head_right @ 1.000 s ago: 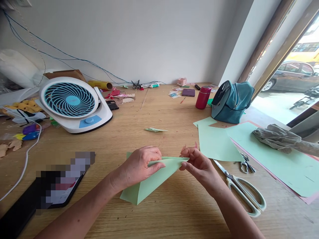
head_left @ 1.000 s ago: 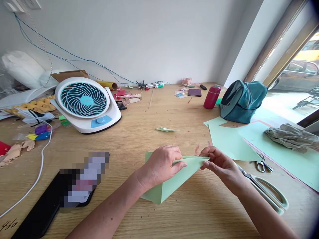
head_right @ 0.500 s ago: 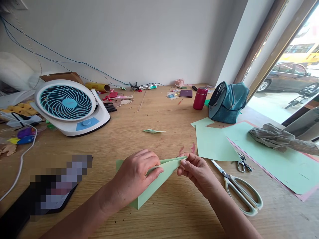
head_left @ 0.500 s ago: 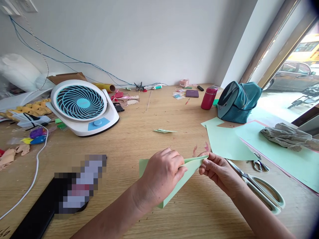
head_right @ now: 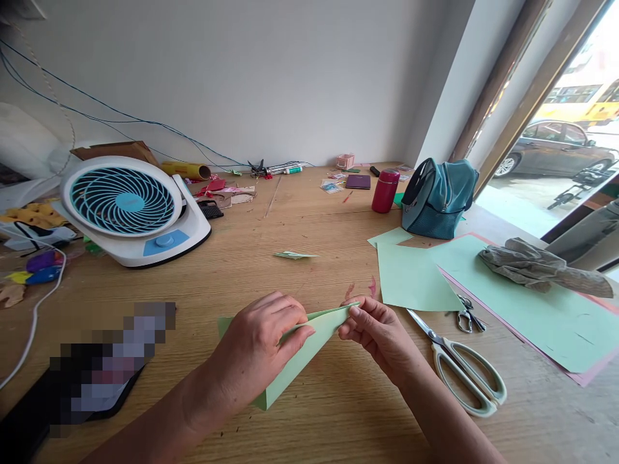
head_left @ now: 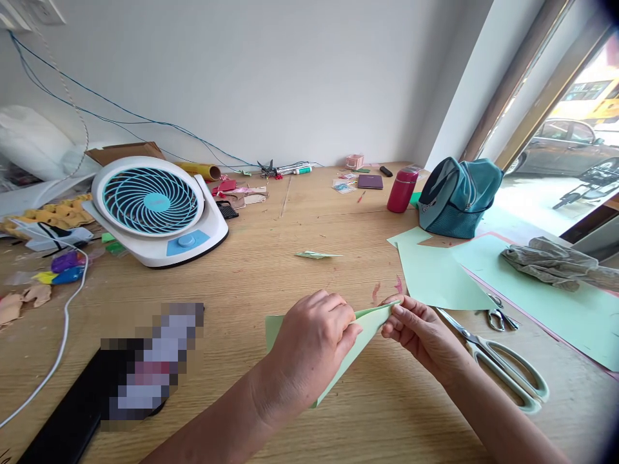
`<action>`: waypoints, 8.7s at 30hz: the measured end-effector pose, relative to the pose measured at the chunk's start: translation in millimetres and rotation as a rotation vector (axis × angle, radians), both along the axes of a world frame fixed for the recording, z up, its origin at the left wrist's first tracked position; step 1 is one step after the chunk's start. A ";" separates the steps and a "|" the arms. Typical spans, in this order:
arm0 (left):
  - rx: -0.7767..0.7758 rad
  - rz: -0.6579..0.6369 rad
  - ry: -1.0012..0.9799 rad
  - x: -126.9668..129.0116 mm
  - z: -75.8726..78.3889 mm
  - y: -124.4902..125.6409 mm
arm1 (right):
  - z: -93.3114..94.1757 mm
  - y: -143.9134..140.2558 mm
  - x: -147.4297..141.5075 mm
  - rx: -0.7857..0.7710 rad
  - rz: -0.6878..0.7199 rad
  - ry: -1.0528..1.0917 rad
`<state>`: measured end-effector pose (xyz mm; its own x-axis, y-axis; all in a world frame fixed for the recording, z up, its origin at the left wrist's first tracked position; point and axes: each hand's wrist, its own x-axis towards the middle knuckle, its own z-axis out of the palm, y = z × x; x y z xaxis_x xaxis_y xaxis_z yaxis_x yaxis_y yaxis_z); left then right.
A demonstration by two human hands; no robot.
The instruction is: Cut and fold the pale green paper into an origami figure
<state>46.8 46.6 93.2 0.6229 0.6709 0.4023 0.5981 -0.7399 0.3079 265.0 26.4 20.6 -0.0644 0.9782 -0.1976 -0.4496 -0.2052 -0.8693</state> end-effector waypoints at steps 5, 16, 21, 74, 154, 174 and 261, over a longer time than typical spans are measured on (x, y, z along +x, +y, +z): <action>0.008 0.000 -0.019 0.5 0.9 -1.0 | 0.2 0.4 -0.6 0.000 -0.009 0.042; -0.011 0.011 -0.054 0.7 -3.7 -3.2 | 0.9 0.5 -0.1 0.002 -0.013 0.135; 0.018 0.047 -0.053 1.8 -0.2 -4.1 | -0.5 1.0 0.6 0.025 0.011 0.141; -0.010 0.124 0.041 -5.8 6.8 4.4 | 2.9 0.6 1.3 -0.014 -0.144 0.165; -0.451 0.198 0.037 -12.5 -72.6 -23.9 | -1.5 -9.3 14.0 0.126 0.202 -1.796; -0.437 0.139 0.014 -15.9 -83.9 -13.8 | -20.2 -32.1 22.0 0.595 0.131 -1.606; 0.083 0.101 0.544 4.4 -87.5 -53.8 | -26.1 -34.2 24.6 0.845 0.256 -1.685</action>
